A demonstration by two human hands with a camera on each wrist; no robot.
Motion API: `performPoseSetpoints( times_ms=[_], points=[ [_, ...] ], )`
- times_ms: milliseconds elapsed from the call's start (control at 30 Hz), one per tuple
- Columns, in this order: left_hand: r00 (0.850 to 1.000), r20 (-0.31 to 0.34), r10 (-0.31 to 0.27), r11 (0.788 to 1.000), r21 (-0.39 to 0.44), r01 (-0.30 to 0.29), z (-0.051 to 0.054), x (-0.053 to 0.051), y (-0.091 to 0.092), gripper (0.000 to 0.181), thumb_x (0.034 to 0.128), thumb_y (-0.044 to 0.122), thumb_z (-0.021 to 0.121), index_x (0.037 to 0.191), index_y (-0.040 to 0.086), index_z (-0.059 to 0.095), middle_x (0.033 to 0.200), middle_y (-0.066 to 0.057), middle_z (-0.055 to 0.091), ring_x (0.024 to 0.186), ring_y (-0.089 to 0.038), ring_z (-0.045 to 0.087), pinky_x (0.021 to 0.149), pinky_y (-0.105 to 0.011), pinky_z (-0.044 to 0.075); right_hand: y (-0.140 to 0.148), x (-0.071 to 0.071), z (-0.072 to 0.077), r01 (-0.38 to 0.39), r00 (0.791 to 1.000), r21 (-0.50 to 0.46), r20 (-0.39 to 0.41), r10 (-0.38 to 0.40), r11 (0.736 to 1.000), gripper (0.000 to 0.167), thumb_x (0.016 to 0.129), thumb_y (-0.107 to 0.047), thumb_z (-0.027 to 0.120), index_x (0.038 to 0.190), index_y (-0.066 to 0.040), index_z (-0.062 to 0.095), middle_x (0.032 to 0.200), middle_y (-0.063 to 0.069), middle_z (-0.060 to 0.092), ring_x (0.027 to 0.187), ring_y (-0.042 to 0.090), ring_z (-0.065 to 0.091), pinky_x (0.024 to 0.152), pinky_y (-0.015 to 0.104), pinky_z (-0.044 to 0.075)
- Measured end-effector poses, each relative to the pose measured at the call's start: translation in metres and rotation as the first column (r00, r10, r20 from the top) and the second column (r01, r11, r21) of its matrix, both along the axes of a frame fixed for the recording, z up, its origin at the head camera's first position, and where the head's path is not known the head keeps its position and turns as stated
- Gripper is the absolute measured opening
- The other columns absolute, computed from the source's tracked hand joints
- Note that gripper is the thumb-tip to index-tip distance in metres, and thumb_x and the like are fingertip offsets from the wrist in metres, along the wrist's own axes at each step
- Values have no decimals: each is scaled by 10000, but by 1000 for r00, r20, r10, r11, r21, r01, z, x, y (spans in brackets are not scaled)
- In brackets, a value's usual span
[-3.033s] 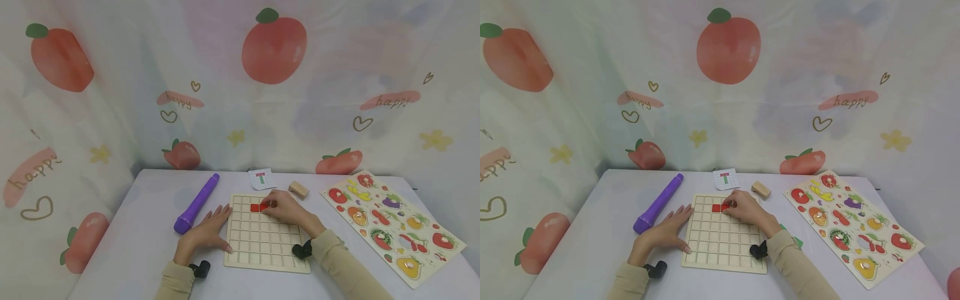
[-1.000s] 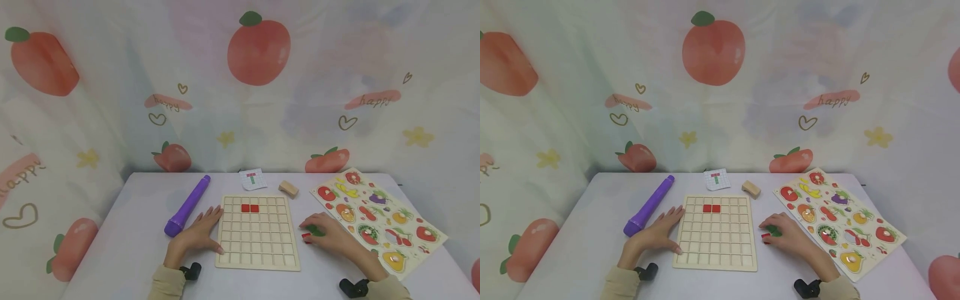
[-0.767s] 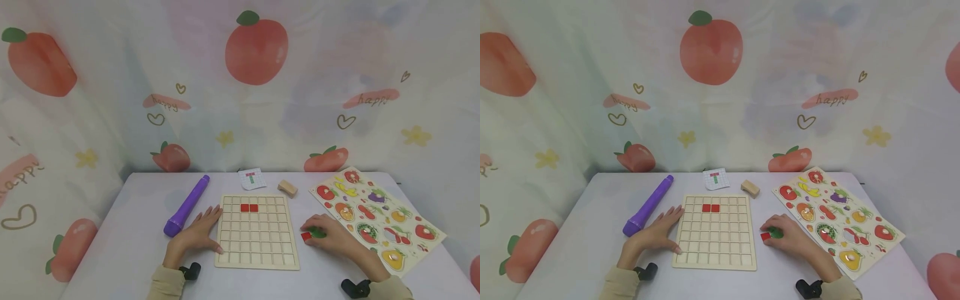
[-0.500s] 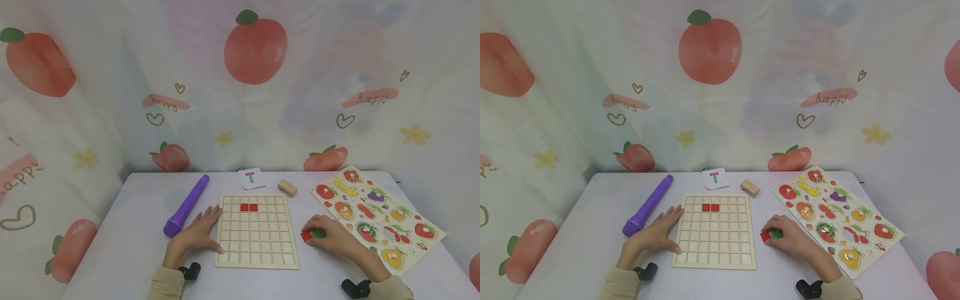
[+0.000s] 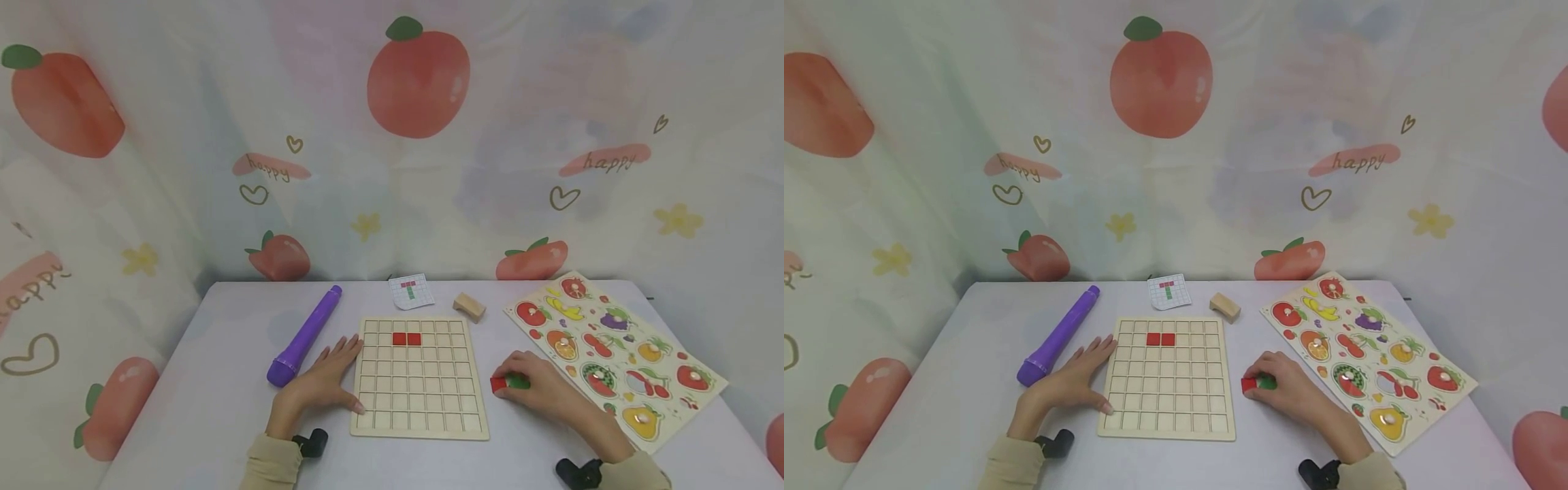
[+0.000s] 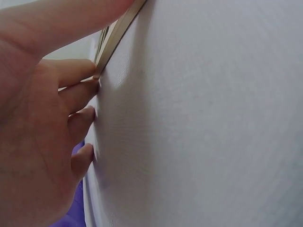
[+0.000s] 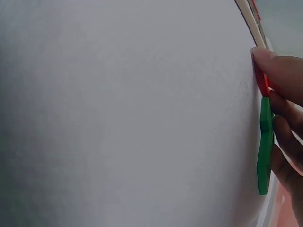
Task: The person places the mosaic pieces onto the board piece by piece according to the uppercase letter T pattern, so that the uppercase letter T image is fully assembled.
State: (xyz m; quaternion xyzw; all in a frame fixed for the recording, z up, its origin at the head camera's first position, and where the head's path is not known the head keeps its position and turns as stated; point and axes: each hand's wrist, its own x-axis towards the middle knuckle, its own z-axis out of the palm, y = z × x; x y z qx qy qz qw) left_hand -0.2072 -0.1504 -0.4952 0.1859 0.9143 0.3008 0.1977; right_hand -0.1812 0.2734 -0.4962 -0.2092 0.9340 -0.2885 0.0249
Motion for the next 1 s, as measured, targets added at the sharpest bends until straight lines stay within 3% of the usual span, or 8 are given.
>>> performPoseSetpoints(
  times_ms=[433,667,1000],
  points=[
    [1000,10,16,1000,-3,-16,2,2,1,1253,666,371,948,1644,78,222,1733,-90,141,1614,-311,39,1319,-523,25,-1,0,-1,9,1000,17,4,-9,1000,232,846,-220,849,1063,-203,769,1003,-128,674,888,47,565,809,229,568],
    [1000,4,11,1000,3,-11,1,1,1,1248,666,363,950,1640,65,228,1731,-106,145,1612,-324,45,1317,-533,34,-7,-2,5,9,999,6,-36,-9,1000,224,844,-183,848,1052,-184,765,984,-124,691,874,57,591,793,239,577],
    [1000,-15,6,1000,-12,-6,-3,-1,1,1251,655,362,956,1635,55,240,1727,-114,160,1611,-325,57,1317,-530,37,-21,-13,6,-13,997,-28,-76,11,1000,236,852,-107,827,1070,-177,767,1003,-94,700,874,80,576,775,241,559]
  ],
)
